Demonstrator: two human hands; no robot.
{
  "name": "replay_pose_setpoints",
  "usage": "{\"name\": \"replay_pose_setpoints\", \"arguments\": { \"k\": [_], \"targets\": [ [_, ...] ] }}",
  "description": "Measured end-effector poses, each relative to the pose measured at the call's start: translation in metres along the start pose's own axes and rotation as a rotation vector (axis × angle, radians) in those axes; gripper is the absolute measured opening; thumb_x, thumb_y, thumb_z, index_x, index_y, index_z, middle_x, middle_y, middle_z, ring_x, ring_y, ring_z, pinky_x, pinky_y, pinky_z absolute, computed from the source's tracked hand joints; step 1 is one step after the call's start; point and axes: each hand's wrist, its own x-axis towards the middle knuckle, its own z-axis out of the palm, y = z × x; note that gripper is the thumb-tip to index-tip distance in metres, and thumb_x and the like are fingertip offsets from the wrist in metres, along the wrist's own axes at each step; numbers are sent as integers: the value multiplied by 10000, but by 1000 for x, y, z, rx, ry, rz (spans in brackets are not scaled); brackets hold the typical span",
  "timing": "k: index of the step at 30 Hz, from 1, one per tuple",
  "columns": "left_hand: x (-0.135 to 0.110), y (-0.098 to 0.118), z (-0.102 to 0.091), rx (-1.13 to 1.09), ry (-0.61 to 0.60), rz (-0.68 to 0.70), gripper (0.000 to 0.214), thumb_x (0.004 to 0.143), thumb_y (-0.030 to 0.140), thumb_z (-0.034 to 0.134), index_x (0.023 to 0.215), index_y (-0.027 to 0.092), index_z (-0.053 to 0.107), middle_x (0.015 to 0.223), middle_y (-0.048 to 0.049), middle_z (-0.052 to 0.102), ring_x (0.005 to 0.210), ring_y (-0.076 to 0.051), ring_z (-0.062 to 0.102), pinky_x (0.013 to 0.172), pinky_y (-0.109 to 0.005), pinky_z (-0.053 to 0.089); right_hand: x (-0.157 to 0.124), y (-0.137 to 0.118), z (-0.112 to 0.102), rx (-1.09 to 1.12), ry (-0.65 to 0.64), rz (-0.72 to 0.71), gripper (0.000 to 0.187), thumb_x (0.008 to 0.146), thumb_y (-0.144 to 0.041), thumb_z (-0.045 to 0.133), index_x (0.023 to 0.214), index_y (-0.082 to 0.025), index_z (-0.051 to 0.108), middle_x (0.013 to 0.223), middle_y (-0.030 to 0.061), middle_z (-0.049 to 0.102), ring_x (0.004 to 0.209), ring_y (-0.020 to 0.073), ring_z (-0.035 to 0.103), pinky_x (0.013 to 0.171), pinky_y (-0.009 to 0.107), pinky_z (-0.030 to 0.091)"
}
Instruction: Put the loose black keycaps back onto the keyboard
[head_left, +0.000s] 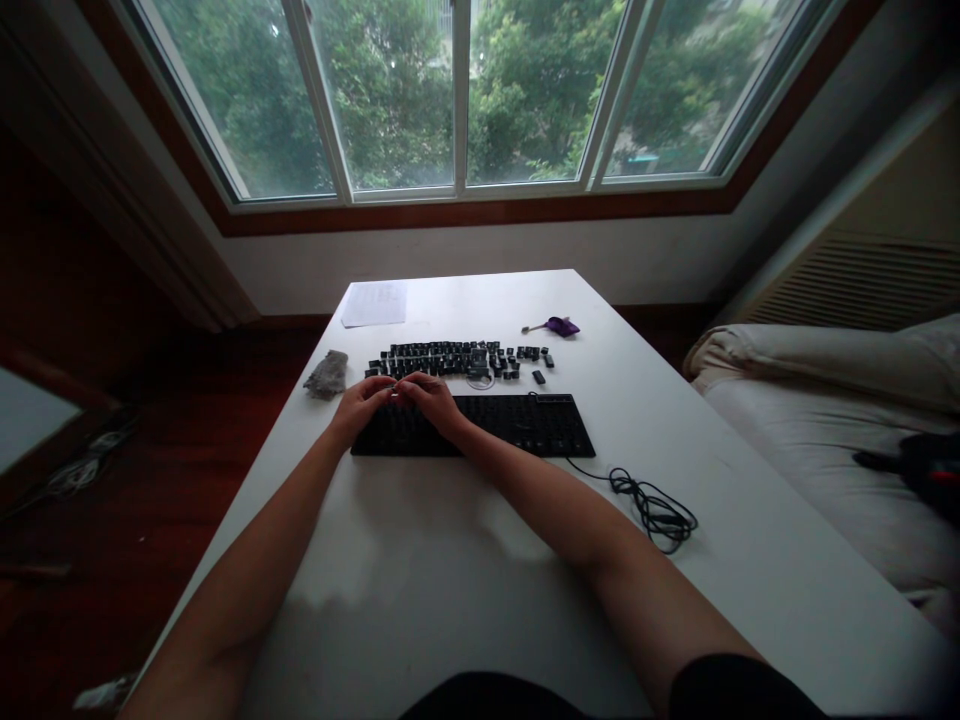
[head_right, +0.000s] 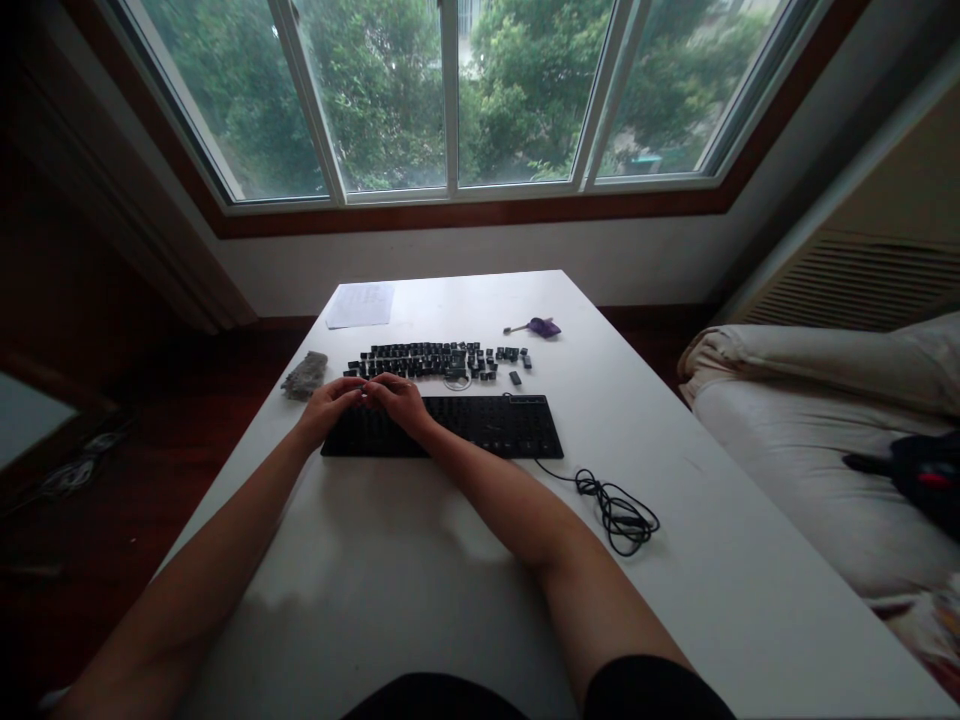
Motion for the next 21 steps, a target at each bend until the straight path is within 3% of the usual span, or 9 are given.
{"name": "replay_pose_setpoints", "arguments": {
  "k": [5,10,18,21],
  "targets": [
    [0,1,0,-27,-32,2,448,799,420,724,1183,190,694,991,-54,735,835,-181,675,813,-317,526,0,-1,2,-10,15,15,324,799,-506,699,838,-184,694,679,-1,676,609,123,603,609,247,494],
    [-1,-1,-1,4,1,-22,369,786,403,732,1094,201,735,837,-23,720,752,-168,649,761,-300,508,0,-1,1,-61,38,20,326,801,-515,694,837,-190,694,674,-3,673,599,120,596,597,242,482],
    [2,1,2,-429,43,-125,303,706,313,782,959,154,738,977,-63,723,845,-158,670,855,-306,526,0,2,-1,-58,53,12,262,827,-450,660,814,-189,674,659,-6,672,601,124,602,600,247,484],
    [4,-2,1,-439,50,-125,269,720,343,772,902,151,724,936,-58,712,828,-154,659,833,-302,526,1,3,0,-46,29,14,246,821,-425,661,787,-182,670,655,-5,672,597,121,603,604,246,486]
  ]
}}
